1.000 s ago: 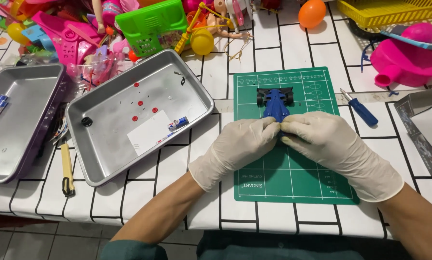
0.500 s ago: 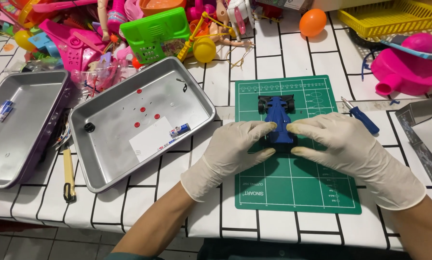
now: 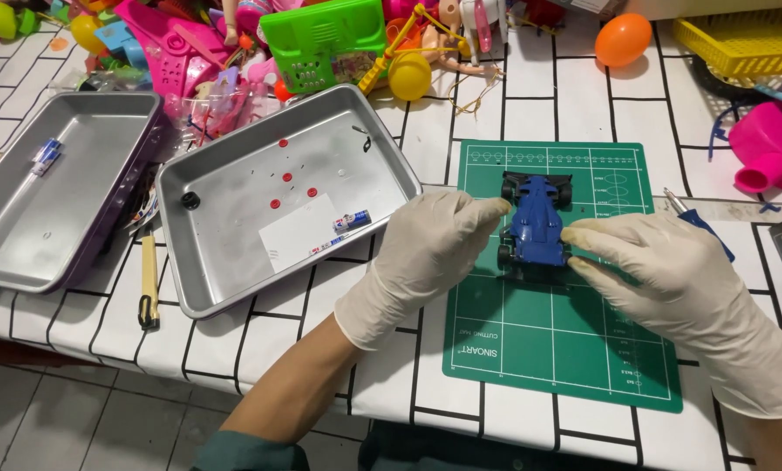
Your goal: Assembling a blue model toy car on a cutting mat, including attaching parts and using a screwdriver.
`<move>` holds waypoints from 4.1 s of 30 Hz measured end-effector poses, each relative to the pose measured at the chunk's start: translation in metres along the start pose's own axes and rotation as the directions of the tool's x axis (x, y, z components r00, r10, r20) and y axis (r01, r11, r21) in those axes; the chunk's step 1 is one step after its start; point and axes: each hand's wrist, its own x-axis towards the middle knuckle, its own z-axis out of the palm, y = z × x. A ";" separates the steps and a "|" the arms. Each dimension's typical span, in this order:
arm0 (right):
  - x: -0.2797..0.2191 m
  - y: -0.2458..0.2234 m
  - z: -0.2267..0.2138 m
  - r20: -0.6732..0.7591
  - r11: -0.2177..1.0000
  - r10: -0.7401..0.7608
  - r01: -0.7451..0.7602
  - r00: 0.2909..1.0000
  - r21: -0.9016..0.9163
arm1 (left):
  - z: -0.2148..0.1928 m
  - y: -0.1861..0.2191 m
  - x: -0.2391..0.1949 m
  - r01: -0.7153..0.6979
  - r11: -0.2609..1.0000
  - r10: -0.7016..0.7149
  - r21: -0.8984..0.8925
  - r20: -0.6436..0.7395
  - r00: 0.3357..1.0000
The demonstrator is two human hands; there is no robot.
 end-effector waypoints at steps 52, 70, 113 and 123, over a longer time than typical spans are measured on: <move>0.008 -0.031 0.019 -0.160 0.964 -0.034 0.075 0.987 0.257 | -0.031 0.022 0.014 0.695 0.380 -0.356 -0.611 0.596 0.719; 0.018 -0.045 0.023 -0.155 0.989 -0.008 0.031 0.988 0.145 | -0.031 0.023 0.011 0.695 0.388 -0.336 -0.605 0.610 0.718; 0.023 -0.056 0.023 -0.045 0.991 0.011 -0.017 0.999 -0.130 | -0.053 0.003 0.019 0.683 0.675 -0.288 -0.280 0.752 0.593; 0.020 -0.043 0.010 -0.196 0.995 0.007 -0.027 0.980 -0.096 | -0.124 -0.108 -0.040 0.716 0.599 -0.776 0.358 0.039 0.629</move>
